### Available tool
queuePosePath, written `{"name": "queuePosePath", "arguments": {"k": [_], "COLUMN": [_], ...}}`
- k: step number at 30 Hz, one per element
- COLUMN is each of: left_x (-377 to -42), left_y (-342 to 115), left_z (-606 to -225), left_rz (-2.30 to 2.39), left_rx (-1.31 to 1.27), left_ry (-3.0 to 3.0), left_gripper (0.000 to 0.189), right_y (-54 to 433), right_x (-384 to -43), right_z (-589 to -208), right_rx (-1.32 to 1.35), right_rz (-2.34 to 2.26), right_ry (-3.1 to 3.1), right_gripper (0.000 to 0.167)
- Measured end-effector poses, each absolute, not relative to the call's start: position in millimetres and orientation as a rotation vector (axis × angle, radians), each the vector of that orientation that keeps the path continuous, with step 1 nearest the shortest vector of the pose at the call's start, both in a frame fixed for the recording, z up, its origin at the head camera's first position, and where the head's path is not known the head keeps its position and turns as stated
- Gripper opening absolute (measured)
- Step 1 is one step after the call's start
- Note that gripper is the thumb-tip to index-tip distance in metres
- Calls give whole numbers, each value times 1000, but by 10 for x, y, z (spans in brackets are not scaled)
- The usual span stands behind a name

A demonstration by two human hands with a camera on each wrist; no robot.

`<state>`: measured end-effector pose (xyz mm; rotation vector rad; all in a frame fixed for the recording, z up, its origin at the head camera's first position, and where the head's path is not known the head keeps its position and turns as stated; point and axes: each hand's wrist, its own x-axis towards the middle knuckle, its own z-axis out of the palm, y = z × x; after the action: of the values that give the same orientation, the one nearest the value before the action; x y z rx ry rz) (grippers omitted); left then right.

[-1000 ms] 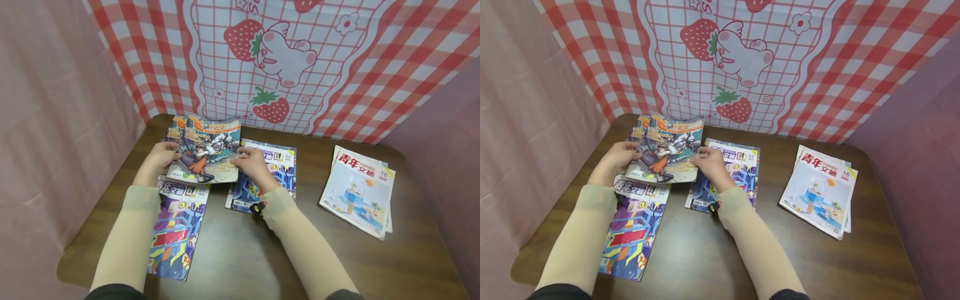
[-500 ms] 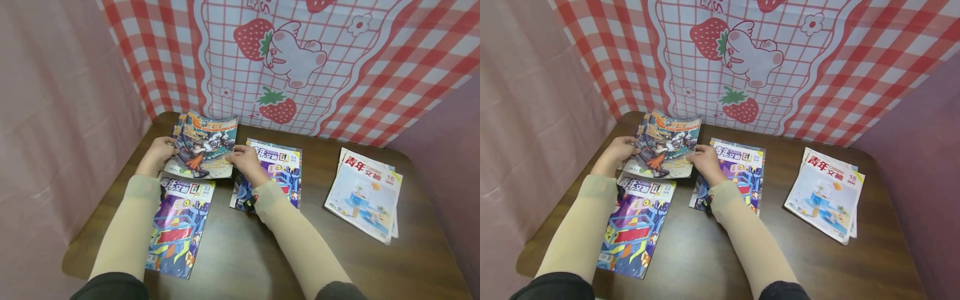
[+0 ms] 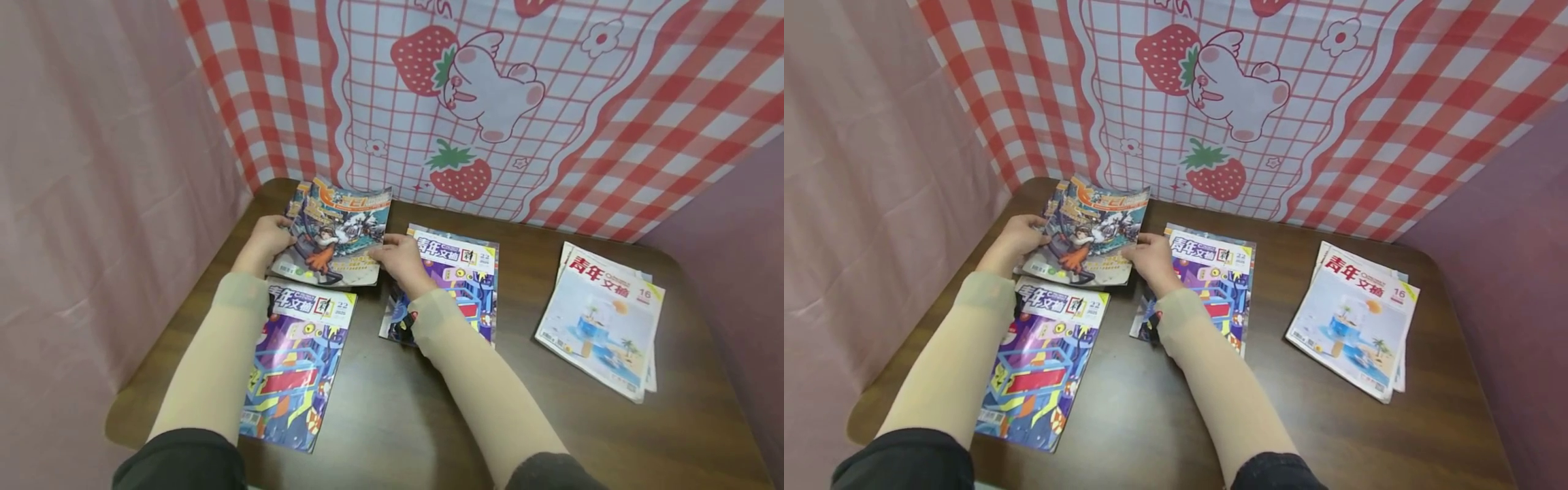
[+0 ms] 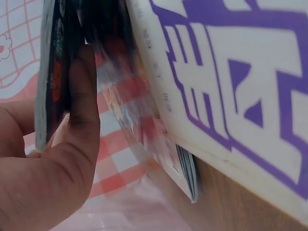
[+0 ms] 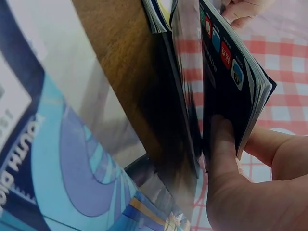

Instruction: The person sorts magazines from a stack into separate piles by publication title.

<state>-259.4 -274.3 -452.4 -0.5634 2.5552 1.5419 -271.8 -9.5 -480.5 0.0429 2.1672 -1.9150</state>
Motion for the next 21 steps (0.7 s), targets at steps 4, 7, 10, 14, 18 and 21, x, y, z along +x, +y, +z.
{"name": "queuePosePath", "arguments": {"k": [4, 7, 10, 14, 18, 21], "left_x": [-2605, -2608, -2611, -2608, -2607, -2610], "left_y": [-2746, -2743, -2737, -2743, -2752, -2752], "left_z": [-4563, -4594, -4616, -4632, -4648, -4663], "left_rz": [1461, 1357, 1281, 1220, 1176, 1147], "left_rx": [-545, -541, -537, -541, -550, -554], "left_ry": [2647, 2717, 2754, 2793, 2825, 2844], "left_gripper": [42, 41, 42, 41, 39, 36], "right_y": [-100, -101, -103, -108, -107, -98], "right_x": [-2723, -2727, -2734, -2737, -2737, -2739], "right_z": [-4825, -4848, -4876, -4892, -4890, -4886], "right_rx": [59, 76, 87, 89, 86, 78], "right_rz": [-1871, -1833, -1819, -1834, -1783, -1716], "right_ry": [2209, 2250, 2266, 2240, 2282, 2342], "right_gripper": [58, 58, 58, 58, 58, 58]}}
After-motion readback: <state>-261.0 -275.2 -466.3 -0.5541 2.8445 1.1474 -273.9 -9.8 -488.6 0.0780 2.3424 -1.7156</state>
